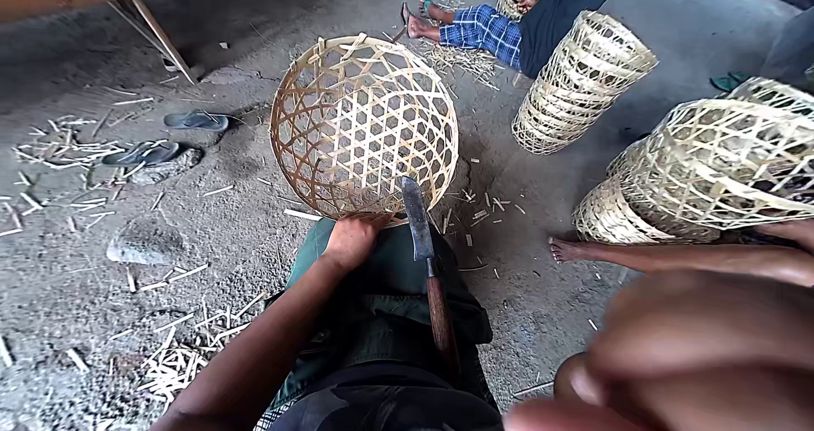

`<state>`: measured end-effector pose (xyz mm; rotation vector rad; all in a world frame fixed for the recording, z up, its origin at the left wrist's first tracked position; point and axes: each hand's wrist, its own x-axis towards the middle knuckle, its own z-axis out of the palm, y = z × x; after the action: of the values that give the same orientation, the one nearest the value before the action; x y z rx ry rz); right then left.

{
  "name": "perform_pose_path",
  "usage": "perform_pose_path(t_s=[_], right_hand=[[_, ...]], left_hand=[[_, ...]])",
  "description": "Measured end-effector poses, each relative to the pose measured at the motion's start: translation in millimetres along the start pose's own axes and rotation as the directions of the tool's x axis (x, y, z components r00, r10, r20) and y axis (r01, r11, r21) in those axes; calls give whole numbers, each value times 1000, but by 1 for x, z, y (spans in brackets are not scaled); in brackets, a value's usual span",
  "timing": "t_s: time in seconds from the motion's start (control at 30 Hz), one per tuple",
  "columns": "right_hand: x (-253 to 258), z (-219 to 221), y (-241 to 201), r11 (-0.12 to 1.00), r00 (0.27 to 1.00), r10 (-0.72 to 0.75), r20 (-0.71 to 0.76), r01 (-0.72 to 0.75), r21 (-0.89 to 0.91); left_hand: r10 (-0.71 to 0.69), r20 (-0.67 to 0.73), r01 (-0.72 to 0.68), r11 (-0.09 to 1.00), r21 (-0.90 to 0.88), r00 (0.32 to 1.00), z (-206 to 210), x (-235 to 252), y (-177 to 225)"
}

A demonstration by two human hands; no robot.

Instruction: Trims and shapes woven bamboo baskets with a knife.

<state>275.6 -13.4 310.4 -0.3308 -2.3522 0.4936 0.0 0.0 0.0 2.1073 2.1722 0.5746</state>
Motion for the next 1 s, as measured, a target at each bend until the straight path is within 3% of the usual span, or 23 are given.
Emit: perform_pose_path(t_s=[0.07, 0.17, 0.3, 0.6, 1.0], right_hand=[[-1, 22, 26, 999, 990, -31, -137, 37, 38], [-4, 35, 43, 977, 989, 33, -142, -2, 215], [-8, 40, 51, 948, 988, 79, -131, -34, 317], [-12, 45, 57, 929, 988, 97, -120, -46, 367], [-17, 52, 70, 910, 905, 160, -395, 20, 414]], left_hand=[[6, -7, -6, 1000, -18, 1000, -3, 0, 2], [1, 14, -1, 999, -41, 1000, -6, -1, 4], [14, -19, -15, 999, -48, 1000, -5, -1, 5], [6, 9, -5, 1000, -28, 1000, -5, -1, 4], [11, -19, -11, 999, -36, 1000, 0, -1, 2]])
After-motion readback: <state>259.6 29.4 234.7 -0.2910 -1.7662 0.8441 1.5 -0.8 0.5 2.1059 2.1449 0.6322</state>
